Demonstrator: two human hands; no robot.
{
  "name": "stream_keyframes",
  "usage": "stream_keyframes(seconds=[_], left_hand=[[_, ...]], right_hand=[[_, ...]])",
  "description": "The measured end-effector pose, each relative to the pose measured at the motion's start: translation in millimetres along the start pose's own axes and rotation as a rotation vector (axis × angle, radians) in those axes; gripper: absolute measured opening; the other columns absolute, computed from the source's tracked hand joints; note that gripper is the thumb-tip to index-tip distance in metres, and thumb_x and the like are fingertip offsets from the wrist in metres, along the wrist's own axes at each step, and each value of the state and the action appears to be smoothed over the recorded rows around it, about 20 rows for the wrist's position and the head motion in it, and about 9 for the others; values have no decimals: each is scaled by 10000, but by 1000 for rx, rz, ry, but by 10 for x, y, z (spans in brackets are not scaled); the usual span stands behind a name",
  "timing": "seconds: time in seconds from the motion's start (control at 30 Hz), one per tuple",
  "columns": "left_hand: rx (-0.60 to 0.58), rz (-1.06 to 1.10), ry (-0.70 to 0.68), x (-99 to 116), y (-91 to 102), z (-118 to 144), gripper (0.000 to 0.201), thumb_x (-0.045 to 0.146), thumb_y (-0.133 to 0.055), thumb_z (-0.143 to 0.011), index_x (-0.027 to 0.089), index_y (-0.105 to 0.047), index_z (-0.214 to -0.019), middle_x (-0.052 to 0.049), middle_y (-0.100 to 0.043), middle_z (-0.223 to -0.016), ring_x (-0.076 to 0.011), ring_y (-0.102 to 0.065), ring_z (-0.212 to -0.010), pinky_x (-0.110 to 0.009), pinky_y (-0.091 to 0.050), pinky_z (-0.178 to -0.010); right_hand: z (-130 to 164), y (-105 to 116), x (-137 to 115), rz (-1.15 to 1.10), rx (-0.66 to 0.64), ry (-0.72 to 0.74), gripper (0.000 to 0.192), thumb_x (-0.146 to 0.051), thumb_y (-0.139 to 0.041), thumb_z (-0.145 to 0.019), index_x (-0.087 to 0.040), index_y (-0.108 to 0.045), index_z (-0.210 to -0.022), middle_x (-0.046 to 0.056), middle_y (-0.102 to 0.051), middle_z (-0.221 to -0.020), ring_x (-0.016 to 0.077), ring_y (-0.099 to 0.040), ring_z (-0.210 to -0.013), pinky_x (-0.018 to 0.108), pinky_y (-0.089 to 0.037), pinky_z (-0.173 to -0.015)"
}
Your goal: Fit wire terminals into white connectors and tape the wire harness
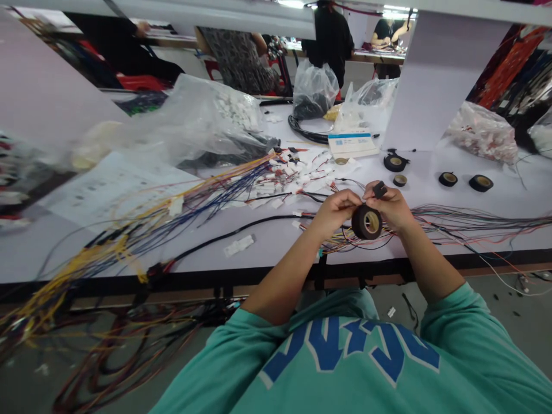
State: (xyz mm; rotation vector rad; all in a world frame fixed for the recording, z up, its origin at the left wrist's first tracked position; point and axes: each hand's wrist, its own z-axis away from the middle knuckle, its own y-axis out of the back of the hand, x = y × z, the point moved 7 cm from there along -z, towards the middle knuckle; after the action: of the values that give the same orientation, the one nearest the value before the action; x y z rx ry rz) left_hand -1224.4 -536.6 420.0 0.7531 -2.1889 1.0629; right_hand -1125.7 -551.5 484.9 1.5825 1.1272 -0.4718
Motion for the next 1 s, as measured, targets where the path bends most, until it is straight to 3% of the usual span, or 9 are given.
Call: stream_keyframes(seconds=[0.07, 0.2, 0.3, 0.47, 0.57, 0.67, 0.83, 0.93, 1.0], left_hand=[[-26, -100, -13, 39, 13, 8, 56, 178, -602, -618, 177, -558, -654, 39, -531, -623, -90, -465, -572, -218, -350, -546], [77, -317, -50, 31, 65, -6, 125, 174, -619, -639, 190, -495, -651, 66, -442, -570, -85, -397, -529, -218, -315, -534], [141, -392, -84, 4, 62, 2, 180, 202, -588, -704, 197, -441, -600, 67, -409, -534, -89, -377, -505, -226, -308, -523], [332, -507, -198, 39, 73, 101, 140, 194, -572, -749, 198, -496, -632, 53, -455, -533, -106, -430, -535, -245, -344, -557], [337, -322, -134, -52, 37, 104, 89, 197, -580, -753, 200, -501, -714, 44, -524, -604, -100, -492, -551, -251, -410, -584], [317, 66, 74, -197, 49, 66, 247, 255, -672, -701, 209, -455, -809, 44, -554, -688, -97, -560, -562, -257, -475, -583], [-45, 356, 437, -276, -63, 21, 412, 518, -722, -646, 187, -518, -781, -3, -574, -680, -118, -581, -508, -211, -378, -387], [-46, 363, 431, -278, -31, 2, 397, 520, -717, -648, 181, -524, -719, 14, -538, -606, -75, -484, -412, -191, -253, -330], [1, 302, 332, -250, -11, -13, 393, 504, -724, -629, 181, -512, -695, 25, -518, -597, -65, -443, -418, -195, -256, -349]], right_hand=[[-3, 35, -66, 97, 10, 62, 366, -546, -770, -572, -201, -668, -640, 15, -558, -796, 157, -556, -782, 357, -470, -777], [-4, 41, -131, 271, 24, 121, 330, -533, -758, -608, -214, -672, -621, 21, -566, -784, 164, -557, -788, 348, -468, -766], [12, -6, -102, 332, 44, 112, 310, -519, -708, -674, -213, -661, -655, 17, -592, -733, 158, -565, -729, 333, -473, -719], [60, -83, 27, 374, 102, 16, 249, -456, -600, -768, -209, -602, -803, -18, -567, -612, 138, -543, -559, 286, -454, -579], [66, -41, -7, 502, 174, 48, 169, -377, -561, -791, -213, -555, -752, -4, -569, -623, 151, -550, -588, 295, -458, -608], [66, 15, -108, 598, 227, 124, 149, -325, -538, -797, -216, -516, -698, 25, -597, -696, 172, -577, -687, 315, -469, -695], [68, -88, -159, 586, 92, 149, 145, -314, -570, -770, -216, -522, -674, 31, -609, -711, 181, -587, -722, 329, -478, -723], [49, -90, -98, 448, 96, 76, 169, -352, -581, -756, -212, -534, -674, 15, -614, -653, 168, -588, -659, 333, -494, -693], [16, -38, -11, 303, 133, -13, 205, -384, -573, -749, -206, -524, -661, 4, -602, -593, 151, -576, -584, 325, -505, -637]])
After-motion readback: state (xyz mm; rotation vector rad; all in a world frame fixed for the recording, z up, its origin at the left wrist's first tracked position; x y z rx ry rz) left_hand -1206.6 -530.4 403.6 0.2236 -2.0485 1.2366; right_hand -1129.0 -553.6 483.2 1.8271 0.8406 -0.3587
